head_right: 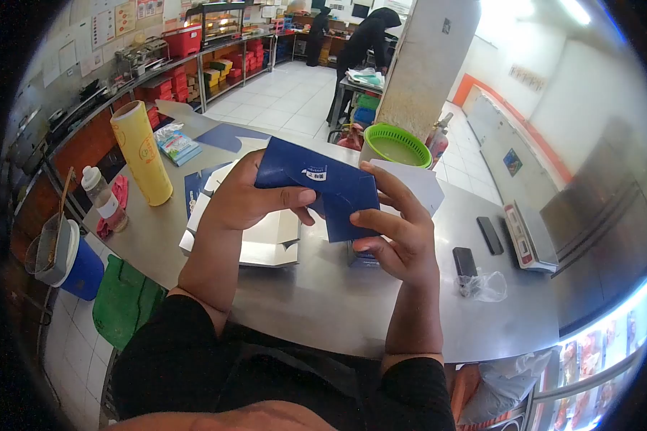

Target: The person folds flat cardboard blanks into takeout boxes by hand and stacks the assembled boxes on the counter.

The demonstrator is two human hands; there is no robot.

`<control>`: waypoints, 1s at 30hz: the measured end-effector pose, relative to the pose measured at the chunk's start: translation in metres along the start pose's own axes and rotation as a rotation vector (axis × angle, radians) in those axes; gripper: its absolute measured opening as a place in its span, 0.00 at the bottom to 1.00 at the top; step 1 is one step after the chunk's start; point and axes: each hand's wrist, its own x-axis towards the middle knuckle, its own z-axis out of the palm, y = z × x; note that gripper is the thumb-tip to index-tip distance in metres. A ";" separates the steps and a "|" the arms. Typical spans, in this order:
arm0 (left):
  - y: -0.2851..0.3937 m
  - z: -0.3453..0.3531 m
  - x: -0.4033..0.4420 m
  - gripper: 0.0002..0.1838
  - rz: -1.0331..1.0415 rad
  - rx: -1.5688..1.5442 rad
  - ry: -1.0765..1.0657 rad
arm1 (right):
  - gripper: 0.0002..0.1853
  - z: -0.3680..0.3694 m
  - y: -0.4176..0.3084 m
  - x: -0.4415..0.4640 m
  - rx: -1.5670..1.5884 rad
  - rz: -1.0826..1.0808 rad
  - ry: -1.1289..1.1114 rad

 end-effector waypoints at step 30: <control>-0.003 0.032 -0.027 0.26 0.004 0.492 -0.570 | 0.34 -0.005 -0.030 -0.007 -0.343 0.138 0.297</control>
